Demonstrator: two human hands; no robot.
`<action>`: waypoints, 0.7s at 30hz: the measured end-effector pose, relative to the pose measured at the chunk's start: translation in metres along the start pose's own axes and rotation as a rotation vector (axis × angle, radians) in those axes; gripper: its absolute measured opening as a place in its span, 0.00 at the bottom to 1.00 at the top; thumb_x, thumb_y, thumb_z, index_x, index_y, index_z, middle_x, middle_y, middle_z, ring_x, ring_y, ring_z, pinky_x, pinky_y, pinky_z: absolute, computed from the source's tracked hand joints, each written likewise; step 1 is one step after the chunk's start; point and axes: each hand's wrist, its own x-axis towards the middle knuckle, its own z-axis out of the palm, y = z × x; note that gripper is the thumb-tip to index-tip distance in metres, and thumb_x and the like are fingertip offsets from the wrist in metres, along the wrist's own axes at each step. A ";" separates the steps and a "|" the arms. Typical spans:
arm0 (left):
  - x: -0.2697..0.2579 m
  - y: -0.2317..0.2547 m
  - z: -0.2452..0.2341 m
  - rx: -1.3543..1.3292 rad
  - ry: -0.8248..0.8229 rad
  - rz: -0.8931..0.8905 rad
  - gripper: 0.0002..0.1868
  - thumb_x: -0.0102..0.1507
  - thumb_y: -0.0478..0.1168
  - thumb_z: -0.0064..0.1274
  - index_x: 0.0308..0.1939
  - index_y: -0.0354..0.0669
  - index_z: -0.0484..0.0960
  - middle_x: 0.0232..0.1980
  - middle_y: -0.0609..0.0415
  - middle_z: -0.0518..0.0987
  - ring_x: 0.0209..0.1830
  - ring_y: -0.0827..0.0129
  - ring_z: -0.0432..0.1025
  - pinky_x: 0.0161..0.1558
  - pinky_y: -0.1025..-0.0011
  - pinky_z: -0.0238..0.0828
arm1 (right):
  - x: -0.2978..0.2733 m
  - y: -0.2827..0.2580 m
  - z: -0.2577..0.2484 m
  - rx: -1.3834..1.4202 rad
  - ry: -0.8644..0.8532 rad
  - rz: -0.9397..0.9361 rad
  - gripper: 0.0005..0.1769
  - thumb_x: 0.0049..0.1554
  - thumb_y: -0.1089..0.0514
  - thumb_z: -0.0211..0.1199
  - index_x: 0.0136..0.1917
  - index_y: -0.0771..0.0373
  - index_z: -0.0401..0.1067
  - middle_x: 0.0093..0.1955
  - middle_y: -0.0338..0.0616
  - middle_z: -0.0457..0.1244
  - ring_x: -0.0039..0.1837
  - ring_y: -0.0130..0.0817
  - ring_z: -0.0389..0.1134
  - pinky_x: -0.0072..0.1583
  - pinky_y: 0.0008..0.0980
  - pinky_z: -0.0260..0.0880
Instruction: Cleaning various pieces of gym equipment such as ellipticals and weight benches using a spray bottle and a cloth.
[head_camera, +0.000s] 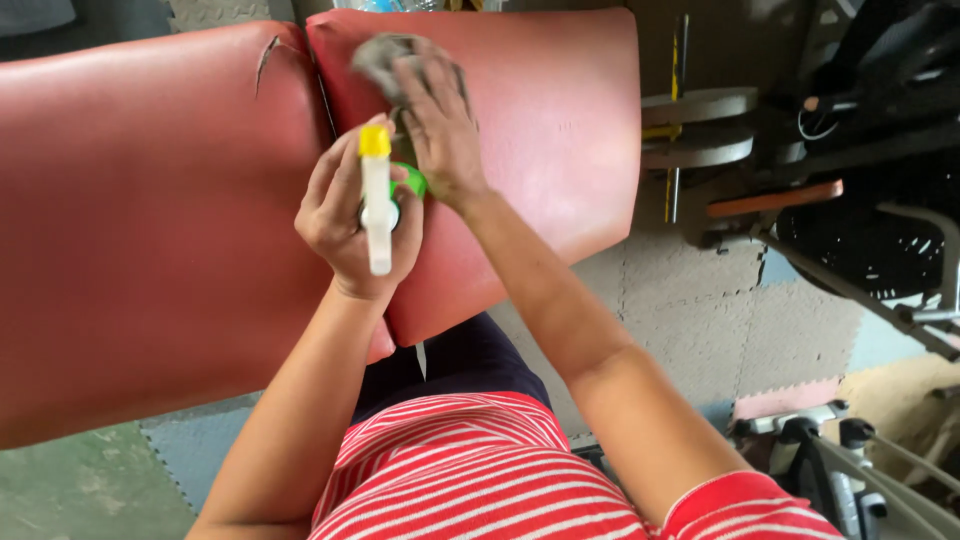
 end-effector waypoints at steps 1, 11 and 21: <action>0.004 -0.003 0.003 0.009 0.009 -0.007 0.24 0.61 0.25 0.56 0.62 0.38 0.81 0.59 0.49 0.82 0.46 0.66 0.81 0.49 0.73 0.82 | 0.014 0.009 -0.004 0.006 -0.011 -0.007 0.33 0.65 0.57 0.54 0.82 0.56 0.55 0.84 0.56 0.46 0.83 0.60 0.49 0.82 0.51 0.49; 0.012 -0.013 0.016 -0.024 0.055 -0.028 0.26 0.59 0.23 0.53 0.63 0.36 0.80 0.58 0.47 0.82 0.42 0.68 0.81 0.45 0.74 0.82 | 0.088 0.171 0.031 -0.267 -0.084 0.287 0.13 0.63 0.57 0.54 0.57 0.57 0.75 0.62 0.48 0.67 0.67 0.46 0.66 0.70 0.46 0.63; 0.019 -0.007 0.033 0.113 0.039 0.005 0.27 0.59 0.23 0.55 0.64 0.33 0.79 0.58 0.44 0.82 0.50 0.58 0.82 0.52 0.69 0.81 | 0.114 -0.007 0.026 0.291 -0.367 -0.334 0.18 0.66 0.55 0.57 0.69 0.52 0.70 0.71 0.47 0.63 0.73 0.49 0.62 0.71 0.45 0.63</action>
